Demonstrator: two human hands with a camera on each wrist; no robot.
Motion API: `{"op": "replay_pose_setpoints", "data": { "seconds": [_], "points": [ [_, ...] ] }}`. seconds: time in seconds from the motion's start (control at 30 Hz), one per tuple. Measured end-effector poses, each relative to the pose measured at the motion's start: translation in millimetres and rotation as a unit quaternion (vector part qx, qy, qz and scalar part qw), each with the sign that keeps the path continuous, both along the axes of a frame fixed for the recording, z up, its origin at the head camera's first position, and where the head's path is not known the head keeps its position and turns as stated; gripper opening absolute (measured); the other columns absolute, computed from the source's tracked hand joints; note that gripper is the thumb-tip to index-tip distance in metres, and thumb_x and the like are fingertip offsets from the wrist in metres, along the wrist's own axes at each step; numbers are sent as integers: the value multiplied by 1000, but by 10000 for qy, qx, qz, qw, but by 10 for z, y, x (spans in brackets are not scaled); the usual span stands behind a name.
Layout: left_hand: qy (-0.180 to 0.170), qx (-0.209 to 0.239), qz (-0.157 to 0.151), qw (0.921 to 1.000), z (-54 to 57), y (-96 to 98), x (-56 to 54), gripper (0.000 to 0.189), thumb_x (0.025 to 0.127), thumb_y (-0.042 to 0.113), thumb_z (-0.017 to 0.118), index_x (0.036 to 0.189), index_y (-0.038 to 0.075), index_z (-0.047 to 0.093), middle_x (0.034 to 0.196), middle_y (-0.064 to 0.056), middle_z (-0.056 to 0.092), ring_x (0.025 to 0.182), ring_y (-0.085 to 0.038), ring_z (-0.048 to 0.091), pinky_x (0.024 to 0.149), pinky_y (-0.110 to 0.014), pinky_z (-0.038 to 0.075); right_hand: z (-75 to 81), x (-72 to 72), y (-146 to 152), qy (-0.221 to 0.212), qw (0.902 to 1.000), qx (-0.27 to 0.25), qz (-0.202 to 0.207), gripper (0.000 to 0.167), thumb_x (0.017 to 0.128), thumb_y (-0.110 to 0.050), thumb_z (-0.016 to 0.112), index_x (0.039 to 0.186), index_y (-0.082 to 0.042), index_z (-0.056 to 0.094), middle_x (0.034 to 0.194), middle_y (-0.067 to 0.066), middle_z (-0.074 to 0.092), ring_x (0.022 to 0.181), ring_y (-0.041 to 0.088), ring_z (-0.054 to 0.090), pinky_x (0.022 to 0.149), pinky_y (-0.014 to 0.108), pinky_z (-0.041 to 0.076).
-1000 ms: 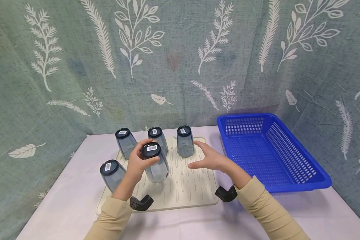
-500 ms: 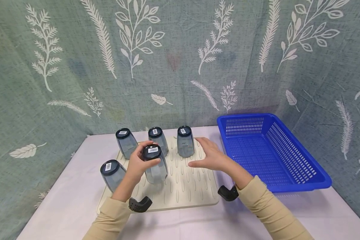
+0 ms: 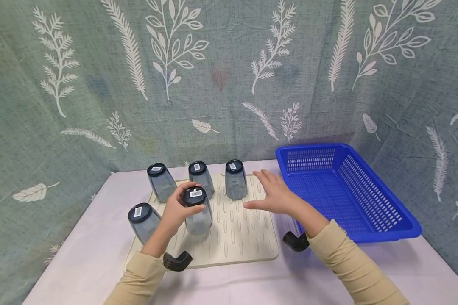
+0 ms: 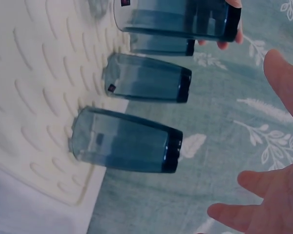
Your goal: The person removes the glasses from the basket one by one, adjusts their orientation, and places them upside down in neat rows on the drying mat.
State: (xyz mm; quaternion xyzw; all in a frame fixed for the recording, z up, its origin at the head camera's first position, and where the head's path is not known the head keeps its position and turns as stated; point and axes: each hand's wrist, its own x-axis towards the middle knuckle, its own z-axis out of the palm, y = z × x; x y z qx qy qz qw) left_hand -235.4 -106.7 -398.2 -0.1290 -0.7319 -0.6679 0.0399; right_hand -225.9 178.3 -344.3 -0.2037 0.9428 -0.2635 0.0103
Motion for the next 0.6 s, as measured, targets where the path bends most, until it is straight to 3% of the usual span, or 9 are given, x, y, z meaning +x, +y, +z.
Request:
{"op": "replay_pose_setpoints", "data": {
  "seconds": [0.33, 0.6],
  "points": [
    [-201, -332, 140, 9991, -59, -10, -15, 67, 66, 2, 80, 126, 8, 49, 127, -9, 53, 113, -23, 51, 91, -30, 46, 76, 3, 145, 17, 9998, 175, -52, 95, 77, -51, 66, 144, -2, 20, 147, 24, 18, 134, 46, 11, 103, 65, 16],
    [-397, -335, 154, 9985, -104, -14, -44, 69, 67, 2, 79, 128, 5, 47, 128, -10, 53, 115, -23, 50, 94, -33, 43, 158, 7, 302, -19, 9995, 201, -231, 97, 77, -50, 67, 144, -1, 18, 147, 27, 14, 133, 48, 9, 102, 66, 14]
  ]
}}
